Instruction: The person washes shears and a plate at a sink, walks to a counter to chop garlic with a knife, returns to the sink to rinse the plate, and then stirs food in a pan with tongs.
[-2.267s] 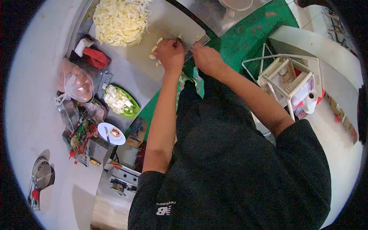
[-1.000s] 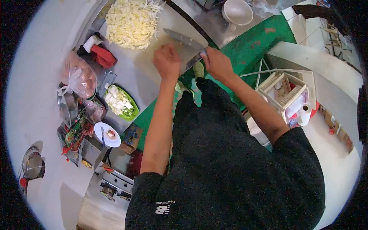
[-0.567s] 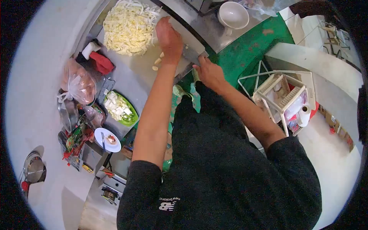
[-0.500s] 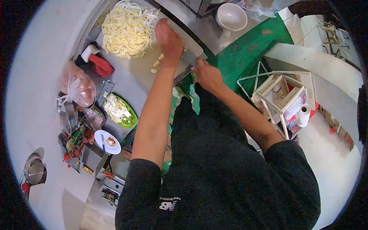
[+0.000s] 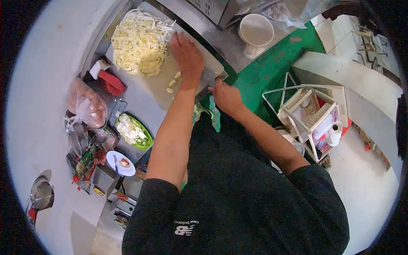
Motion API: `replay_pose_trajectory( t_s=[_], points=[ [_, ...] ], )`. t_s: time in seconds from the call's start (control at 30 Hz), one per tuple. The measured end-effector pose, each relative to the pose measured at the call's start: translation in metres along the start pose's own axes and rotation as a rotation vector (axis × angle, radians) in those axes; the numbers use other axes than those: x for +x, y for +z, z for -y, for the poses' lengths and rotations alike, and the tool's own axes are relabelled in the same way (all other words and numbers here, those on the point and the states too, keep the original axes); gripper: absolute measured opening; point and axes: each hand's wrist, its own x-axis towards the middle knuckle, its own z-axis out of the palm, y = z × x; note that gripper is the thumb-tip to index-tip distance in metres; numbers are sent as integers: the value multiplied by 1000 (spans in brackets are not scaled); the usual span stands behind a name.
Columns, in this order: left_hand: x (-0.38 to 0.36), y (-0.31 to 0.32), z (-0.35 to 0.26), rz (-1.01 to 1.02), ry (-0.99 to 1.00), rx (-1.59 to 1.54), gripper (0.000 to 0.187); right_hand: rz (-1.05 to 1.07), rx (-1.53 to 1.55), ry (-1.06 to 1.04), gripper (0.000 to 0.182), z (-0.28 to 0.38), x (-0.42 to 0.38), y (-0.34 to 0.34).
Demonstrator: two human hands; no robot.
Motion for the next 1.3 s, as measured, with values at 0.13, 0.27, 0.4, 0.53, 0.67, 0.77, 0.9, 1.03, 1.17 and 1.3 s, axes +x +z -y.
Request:
replay_pose_trajectory(
  t_s=[0.13, 0.27, 0.4, 0.53, 0.67, 0.77, 0.9, 1.03, 1.17, 1.3],
  points=[
    [0, 2, 3, 95, 2, 85, 43, 52, -36, 24, 37, 3, 3, -4],
    [8, -15, -10, 158, -75, 26, 45, 101, -36, 75, 45, 0, 6, 5],
    [10, -9, -4, 155, -89, 30, 45, 123, -85, 163, 56, 7, 7, -6],
    [7, 0, 1, 164, -119, 40, 47, 124, -115, 143, 59, -2, 8, 1],
    [4, 3, 5, 151, -109, 56, 49, 195, -74, 187, 59, 5, 12, -6],
    [3, 2, 6, 130, -82, 62, 48, 222, -83, 215, 59, 6, 15, -7],
    [3, 0, 5, 171, -108, 76, 47, 230, -84, 183, 61, 4, 15, -4],
    [0, -4, 2, 78, -64, -45, 45, 220, -104, 128, 59, -1, 13, -5],
    [0, -10, 10, -96, -92, -329, 42, 102, -130, 55, 56, -11, 6, -2],
    [1, -88, 4, -129, -159, -281, 38, 64, -145, 18, 54, 1, -5, -11]
  ],
)
